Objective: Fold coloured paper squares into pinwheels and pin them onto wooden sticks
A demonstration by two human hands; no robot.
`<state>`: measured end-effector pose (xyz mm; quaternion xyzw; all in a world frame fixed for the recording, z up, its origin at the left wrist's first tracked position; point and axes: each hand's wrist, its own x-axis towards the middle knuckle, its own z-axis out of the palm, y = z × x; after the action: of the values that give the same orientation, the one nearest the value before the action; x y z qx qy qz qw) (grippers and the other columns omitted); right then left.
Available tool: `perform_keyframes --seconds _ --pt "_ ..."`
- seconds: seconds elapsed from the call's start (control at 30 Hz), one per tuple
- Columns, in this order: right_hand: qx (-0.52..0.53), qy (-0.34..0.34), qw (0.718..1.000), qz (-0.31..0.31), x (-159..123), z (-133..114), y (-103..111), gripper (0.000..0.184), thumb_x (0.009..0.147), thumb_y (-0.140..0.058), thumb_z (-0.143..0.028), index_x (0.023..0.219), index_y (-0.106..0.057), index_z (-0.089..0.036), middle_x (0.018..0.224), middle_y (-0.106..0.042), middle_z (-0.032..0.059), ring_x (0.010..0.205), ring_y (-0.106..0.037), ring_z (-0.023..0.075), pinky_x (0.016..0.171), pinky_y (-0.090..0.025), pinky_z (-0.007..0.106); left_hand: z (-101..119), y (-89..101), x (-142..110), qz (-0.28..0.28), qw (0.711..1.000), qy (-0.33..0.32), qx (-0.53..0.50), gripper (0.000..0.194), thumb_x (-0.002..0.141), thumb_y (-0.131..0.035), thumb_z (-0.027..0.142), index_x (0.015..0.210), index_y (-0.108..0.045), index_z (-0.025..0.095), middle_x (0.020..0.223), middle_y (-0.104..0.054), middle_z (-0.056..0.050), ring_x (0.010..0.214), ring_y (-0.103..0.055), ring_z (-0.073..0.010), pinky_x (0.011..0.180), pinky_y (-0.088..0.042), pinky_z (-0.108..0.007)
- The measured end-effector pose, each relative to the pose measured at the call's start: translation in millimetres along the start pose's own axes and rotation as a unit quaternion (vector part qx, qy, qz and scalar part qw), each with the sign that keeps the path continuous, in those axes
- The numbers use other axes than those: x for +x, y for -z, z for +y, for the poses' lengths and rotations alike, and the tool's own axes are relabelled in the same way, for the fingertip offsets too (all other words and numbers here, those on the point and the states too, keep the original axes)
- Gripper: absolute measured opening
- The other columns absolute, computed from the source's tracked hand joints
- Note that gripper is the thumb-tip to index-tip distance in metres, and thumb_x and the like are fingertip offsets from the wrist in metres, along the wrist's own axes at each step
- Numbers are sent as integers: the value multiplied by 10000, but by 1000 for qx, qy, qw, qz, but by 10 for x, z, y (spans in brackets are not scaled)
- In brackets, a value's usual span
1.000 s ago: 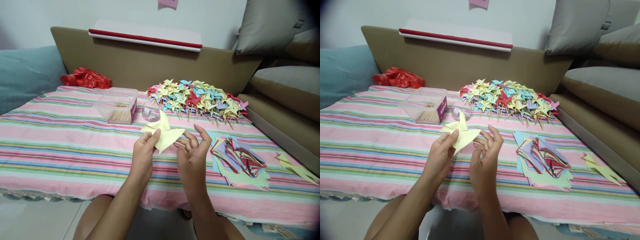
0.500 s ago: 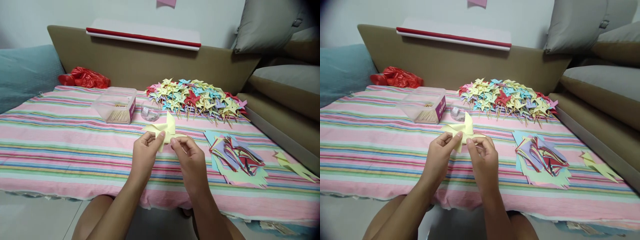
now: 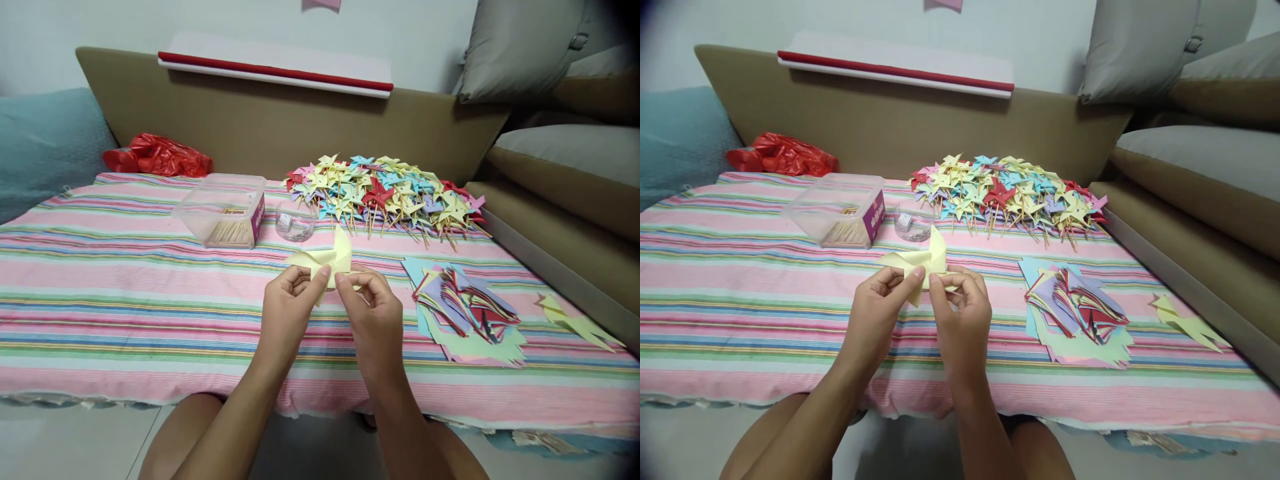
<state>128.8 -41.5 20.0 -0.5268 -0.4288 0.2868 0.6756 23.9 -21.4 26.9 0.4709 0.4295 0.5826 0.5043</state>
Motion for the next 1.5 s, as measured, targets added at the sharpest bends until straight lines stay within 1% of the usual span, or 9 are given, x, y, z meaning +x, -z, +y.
perform_keyframes --seconds 0.4,0.57,0.8,0.9,1.0,1.1,1.2,1.3,1.5 --pt "-4 -7 1000 16 6 -14 -29 170 762 -756 -335 711 -699 -183 1023 -657 82 1005 -651 225 734 -559 300 -15 2 -4 -18 999 -20 24 340 833 -747 396 668 -561 165 623 -453 41 590 -407 -88 555 -324 -222" --pt "15 9 999 -47 -3 16 0 130 786 -758 -311 789 -707 -191 1103 -623 85 1075 -646 236 801 -598 340 23 19 30 -2 1000 2 -31 307 806 -772 373 681 -587 162 645 -534 33 598 -456 -91 559 -354 -207" --pt "-122 248 952 -133 260 -269 -10 33 847 -732 -211 865 -719 -235 1200 -609 88 1166 -617 250 984 -522 451 427 212 249 -23 996 3 -81 249 748 -825 352 726 -684 149 705 -631 9 634 -531 -96 593 -401 -198" --pt "-120 295 938 -137 442 -520 -147 24 862 -727 -226 872 -718 -247 1186 -607 80 1191 -601 251 982 -521 447 691 220 372 -14 994 -21 -102 253 716 -847 353 719 -702 147 687 -646 4 613 -549 -100 574 -412 -204" --pt "-82 305 939 -137 596 -710 -321 112 869 -720 -254 980 -709 -264 1225 -584 68 1135 -620 223 914 -555 395 848 247 531 15 986 -62 -156 238 718 -847 341 763 -722 144 740 -687 -11 657 -594 -108 615 -456 -206" --pt "-39 305 945 -114 787 -714 -458 189 907 -663 -295 1095 -657 -275 1220 -582 56 1029 -642 182 859 -562 352 838 416 713 96 970 -83 -206 258 700 -860 328 806 -733 130 756 -697 -16 681 -618 -111 633 -476 -202" --pt "-147 288 940 -111 1106 -507 -574 180 966 -552 -365 1024 -654 -228 1135 -624 67 965 -643 177 827 -545 334 706 709 831 176 954 -84 -227 285 660 -886 304 813 -737 116 799 -703 -21 725 -643 -120 666 -494 -202" --pt "-337 230 886 -221 1528 -185 -771 259 983 -492 -368 960 -671 -183 1023 -697 80 887 -659 186 803 -528 328 571 1004 814 229 951 -64 -199 291 665 -884 322 846 -751 137 864 -721 -24 772 -651 -135 705 -503 -214" --pt "-451 161 760 -439 2203 363 -1392 138 919 -607 -197 875 -733 -160 952 -751 56 910 -681 204 874 -512 344 515 1360 620 232 967 -7 101 304 745 -805 485 812 -747 195 795 -709 -13 747 -603 -163 597 -416 -222"
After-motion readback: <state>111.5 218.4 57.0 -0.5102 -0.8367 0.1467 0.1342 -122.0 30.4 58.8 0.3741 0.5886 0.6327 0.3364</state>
